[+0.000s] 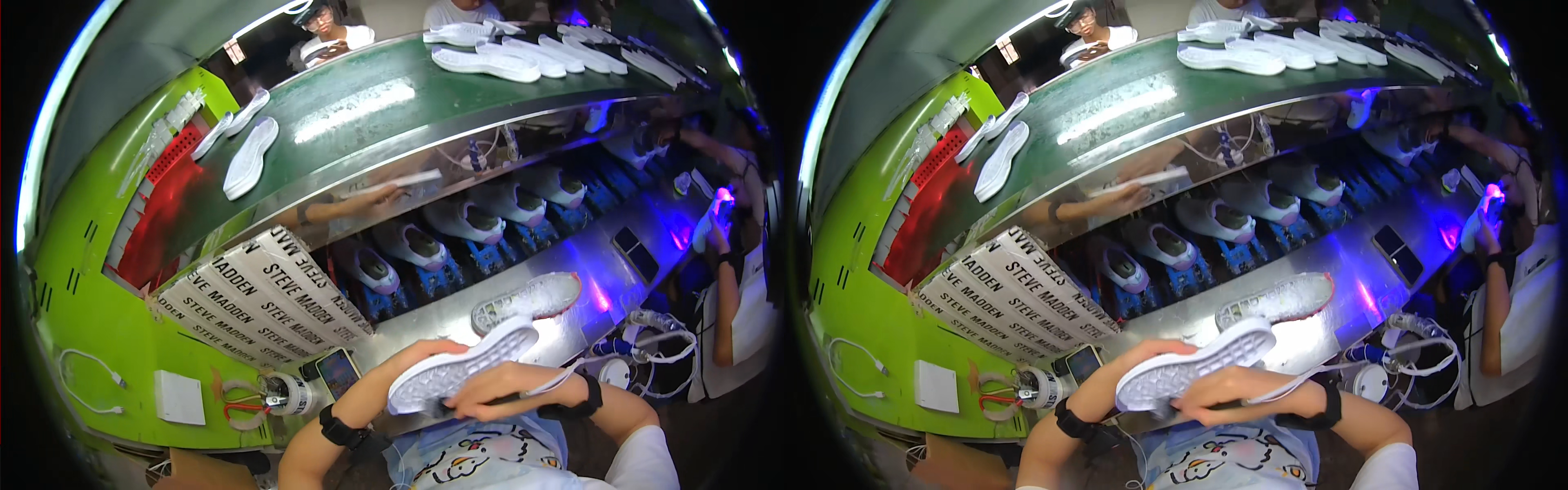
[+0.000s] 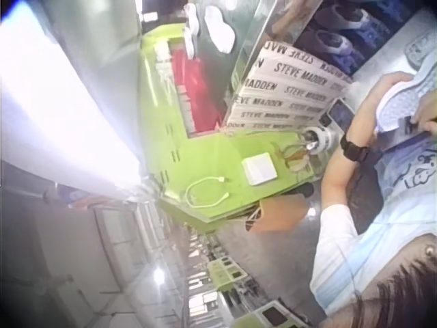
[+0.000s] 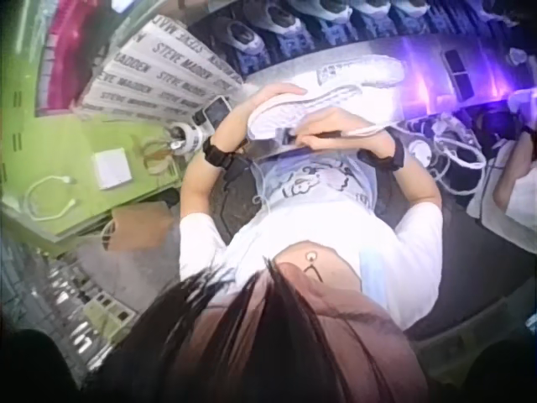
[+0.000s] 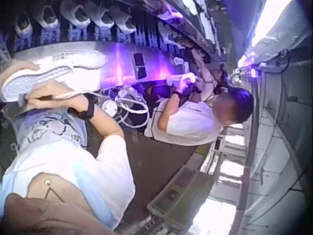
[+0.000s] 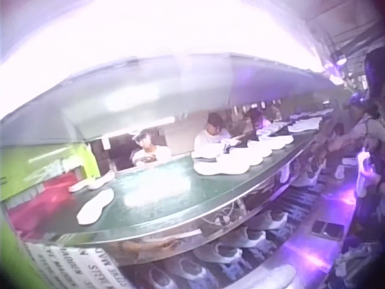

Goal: The person scrubs the white soles of shoes using a brush and a cleaning solution. They repeatedly pick up shoes from a green conveyor belt, scrub the soles, and place them back on the belt. The process is repetitive and focuses on cleaning the bottom of the footwear.

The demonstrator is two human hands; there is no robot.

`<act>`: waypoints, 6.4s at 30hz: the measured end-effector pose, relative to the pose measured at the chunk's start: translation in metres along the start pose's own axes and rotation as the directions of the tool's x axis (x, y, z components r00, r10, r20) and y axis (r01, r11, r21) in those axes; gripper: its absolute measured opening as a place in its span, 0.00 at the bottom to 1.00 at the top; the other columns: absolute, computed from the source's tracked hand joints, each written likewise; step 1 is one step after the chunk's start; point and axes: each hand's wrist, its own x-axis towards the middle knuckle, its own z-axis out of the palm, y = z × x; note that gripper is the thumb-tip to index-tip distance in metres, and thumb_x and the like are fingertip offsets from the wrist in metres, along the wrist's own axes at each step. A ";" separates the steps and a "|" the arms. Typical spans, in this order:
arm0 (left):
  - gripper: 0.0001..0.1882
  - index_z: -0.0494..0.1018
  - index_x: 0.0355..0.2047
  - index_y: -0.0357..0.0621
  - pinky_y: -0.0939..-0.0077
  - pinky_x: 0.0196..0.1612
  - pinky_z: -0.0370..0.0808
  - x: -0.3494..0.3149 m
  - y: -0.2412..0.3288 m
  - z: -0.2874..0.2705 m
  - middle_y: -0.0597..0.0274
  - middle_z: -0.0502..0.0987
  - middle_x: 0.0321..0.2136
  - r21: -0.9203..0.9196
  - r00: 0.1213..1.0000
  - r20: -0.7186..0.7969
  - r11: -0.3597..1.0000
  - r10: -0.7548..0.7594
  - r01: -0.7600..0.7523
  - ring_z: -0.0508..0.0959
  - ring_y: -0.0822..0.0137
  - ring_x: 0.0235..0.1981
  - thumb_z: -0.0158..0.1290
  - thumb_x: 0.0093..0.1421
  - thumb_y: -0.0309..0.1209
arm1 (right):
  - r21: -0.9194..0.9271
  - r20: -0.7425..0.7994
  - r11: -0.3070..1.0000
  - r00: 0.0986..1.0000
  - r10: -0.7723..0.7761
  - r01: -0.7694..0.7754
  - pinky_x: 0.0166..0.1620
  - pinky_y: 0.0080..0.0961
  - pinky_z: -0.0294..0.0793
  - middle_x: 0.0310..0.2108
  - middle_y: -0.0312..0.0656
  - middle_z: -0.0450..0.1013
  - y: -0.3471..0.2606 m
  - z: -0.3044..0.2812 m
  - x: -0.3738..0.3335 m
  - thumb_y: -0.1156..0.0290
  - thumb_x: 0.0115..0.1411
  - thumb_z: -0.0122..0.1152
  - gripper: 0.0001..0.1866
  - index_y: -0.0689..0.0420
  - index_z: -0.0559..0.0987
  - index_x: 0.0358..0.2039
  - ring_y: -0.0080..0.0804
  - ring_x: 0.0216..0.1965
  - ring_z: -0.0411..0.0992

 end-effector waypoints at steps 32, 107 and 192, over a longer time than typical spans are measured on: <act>0.22 0.65 0.48 0.34 0.71 0.34 0.76 -0.051 0.178 -0.187 0.59 0.74 0.34 0.504 0.278 -0.731 0.768 0.623 -0.395 0.77 0.67 0.32 0.55 0.53 0.26 | 0.532 -0.775 0.832 0.487 0.403 0.157 0.41 0.29 0.73 0.39 0.54 0.76 -0.006 0.007 -0.032 0.82 0.47 0.58 0.15 0.67 0.76 0.39 0.35 0.31 0.73; 0.38 0.54 0.62 0.35 0.53 0.49 0.72 0.056 -0.116 -0.014 0.39 0.67 0.48 -0.954 0.919 -0.020 0.267 0.393 -0.135 0.71 0.46 0.45 0.42 0.60 0.52 | 0.311 -0.287 0.920 0.899 0.331 -0.240 0.37 0.19 0.78 0.32 0.43 0.78 0.011 0.042 0.012 0.70 0.65 0.50 0.13 0.66 0.80 0.39 0.25 0.30 0.77; 0.35 0.59 0.60 0.42 0.55 0.45 0.76 0.033 -0.141 -0.004 0.41 0.72 0.46 -0.926 0.953 -0.140 0.306 0.268 -0.222 0.77 0.49 0.43 0.33 0.65 0.58 | 0.319 -0.204 0.839 0.833 0.515 -0.441 0.44 0.19 0.74 0.36 0.40 0.79 -0.025 0.047 0.003 0.76 0.55 0.62 0.12 0.61 0.80 0.42 0.19 0.37 0.74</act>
